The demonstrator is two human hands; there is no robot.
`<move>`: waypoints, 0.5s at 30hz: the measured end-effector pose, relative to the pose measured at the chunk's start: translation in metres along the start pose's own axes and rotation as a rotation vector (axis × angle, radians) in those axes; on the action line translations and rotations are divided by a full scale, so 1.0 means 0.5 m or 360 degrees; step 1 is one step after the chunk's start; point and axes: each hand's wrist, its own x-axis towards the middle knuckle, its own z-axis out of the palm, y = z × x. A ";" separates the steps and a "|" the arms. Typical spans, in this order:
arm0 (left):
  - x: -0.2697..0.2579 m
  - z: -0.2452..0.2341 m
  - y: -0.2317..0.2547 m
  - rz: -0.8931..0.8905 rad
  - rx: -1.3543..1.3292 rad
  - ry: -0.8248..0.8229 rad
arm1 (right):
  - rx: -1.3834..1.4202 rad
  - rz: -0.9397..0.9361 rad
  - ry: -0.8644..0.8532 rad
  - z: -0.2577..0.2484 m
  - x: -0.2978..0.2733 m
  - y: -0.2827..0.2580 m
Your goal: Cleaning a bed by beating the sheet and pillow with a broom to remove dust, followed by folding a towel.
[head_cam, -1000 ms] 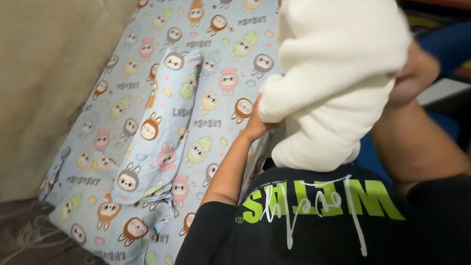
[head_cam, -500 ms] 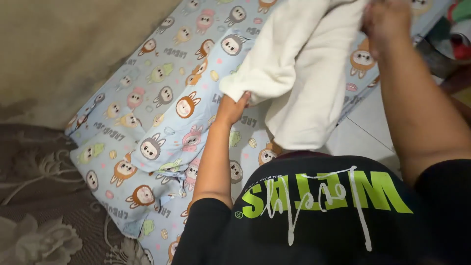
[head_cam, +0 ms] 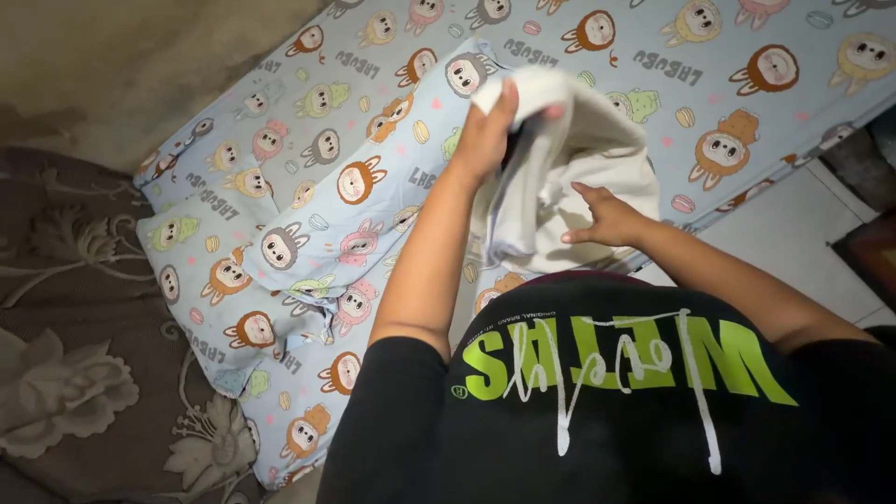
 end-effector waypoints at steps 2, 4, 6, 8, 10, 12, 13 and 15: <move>0.049 0.035 0.042 0.0187 -0.0200 0.0011 | -0.0099 0.0002 0.0012 -0.021 0.005 -0.019; 0.088 0.064 0.099 0.0406 -0.0710 -0.0250 | 0.0245 -0.0064 0.0286 -0.062 -0.002 -0.067; 0.173 -0.007 0.063 0.0491 -0.0558 -0.0266 | 0.0277 -0.0556 0.0445 -0.065 0.068 -0.006; 0.224 -0.045 0.008 0.0570 -0.0401 -0.0281 | 0.0311 -0.1049 0.0600 -0.071 0.108 0.023; 0.241 -0.046 -0.068 0.0311 -0.0408 -0.0176 | 0.1649 -0.0359 0.0383 -0.082 0.116 0.024; 0.155 -0.048 -0.030 -0.0048 -0.0001 -0.0131 | 0.1643 -0.0415 0.0371 -0.167 0.070 -0.044; 0.113 -0.048 -0.010 -0.0403 0.0405 -0.0091 | 0.1636 -0.0475 0.0363 -0.212 0.048 -0.077; 0.031 -0.045 -0.063 -0.0760 0.0410 -0.0126 | 0.1464 -0.0435 0.0398 -0.228 0.069 -0.046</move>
